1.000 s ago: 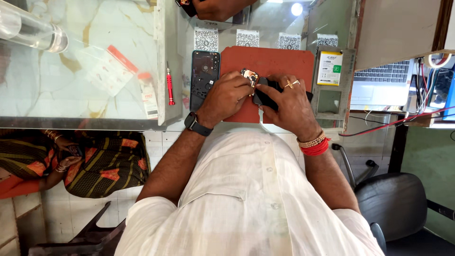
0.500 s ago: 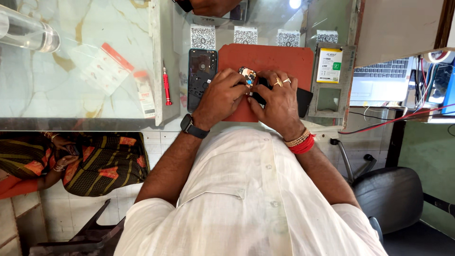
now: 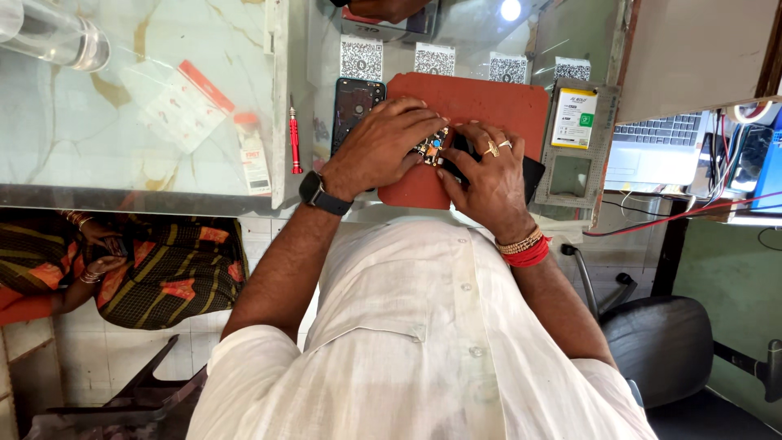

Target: The person repairs a smartphone at a glass workbench. They work on the exposed internals of an opened phone, detach and reposition small components on the motherboard, transfer parts between the phone body and a separate board, place the rear cover on the phone, and handle small screws and parts on the mat while another person nearby holds a phone.

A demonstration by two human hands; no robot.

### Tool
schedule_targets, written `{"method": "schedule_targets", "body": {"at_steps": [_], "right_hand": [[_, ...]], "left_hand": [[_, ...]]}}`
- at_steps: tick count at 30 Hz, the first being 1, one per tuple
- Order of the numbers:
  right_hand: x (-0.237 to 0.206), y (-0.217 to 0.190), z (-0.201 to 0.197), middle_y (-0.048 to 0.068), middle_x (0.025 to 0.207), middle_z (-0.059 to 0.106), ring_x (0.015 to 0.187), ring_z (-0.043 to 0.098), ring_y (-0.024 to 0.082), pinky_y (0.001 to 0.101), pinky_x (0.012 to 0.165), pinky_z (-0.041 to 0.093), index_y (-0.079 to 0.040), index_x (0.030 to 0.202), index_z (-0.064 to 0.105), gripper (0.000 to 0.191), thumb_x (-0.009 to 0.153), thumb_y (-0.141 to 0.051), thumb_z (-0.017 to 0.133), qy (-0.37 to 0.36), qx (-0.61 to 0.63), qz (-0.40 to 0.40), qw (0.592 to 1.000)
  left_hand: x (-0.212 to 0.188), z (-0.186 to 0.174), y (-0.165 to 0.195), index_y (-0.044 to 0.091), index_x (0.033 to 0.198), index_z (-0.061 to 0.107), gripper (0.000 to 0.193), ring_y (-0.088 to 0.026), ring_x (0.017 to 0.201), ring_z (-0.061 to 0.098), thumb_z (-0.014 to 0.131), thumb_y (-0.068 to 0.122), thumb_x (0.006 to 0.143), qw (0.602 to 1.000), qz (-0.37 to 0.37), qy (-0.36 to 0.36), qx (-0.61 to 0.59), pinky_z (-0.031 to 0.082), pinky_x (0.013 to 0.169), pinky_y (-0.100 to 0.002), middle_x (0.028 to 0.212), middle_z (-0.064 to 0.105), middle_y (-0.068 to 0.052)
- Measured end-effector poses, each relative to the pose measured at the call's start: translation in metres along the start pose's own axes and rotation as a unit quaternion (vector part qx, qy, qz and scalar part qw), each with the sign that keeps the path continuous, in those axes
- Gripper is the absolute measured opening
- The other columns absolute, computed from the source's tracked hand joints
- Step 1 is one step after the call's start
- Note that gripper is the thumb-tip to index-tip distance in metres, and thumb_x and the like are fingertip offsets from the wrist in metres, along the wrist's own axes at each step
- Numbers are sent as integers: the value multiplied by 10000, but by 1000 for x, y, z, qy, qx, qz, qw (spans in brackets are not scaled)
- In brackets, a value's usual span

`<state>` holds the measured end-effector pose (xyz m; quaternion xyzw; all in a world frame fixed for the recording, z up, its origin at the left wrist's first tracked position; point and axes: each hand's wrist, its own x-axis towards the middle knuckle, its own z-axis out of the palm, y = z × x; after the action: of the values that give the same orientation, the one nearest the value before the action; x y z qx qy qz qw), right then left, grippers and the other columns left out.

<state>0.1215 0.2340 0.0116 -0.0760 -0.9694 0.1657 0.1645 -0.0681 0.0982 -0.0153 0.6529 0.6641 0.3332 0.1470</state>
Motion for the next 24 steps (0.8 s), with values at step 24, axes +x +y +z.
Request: {"method": "schedule_targets", "body": {"at_steps": [24], "right_hand": [[-1,6,6,93,1330,655,1328,557,335,520,1099,385,-116,1048,772,195,885,-210,824,19,-28,-38,999]], "left_hand": [[-8,-6,-5,69,1357,613,624,-325,1318,509,840,156,782,1000,25,-8,11,398,1113,-479,1364,607,-110]]}}
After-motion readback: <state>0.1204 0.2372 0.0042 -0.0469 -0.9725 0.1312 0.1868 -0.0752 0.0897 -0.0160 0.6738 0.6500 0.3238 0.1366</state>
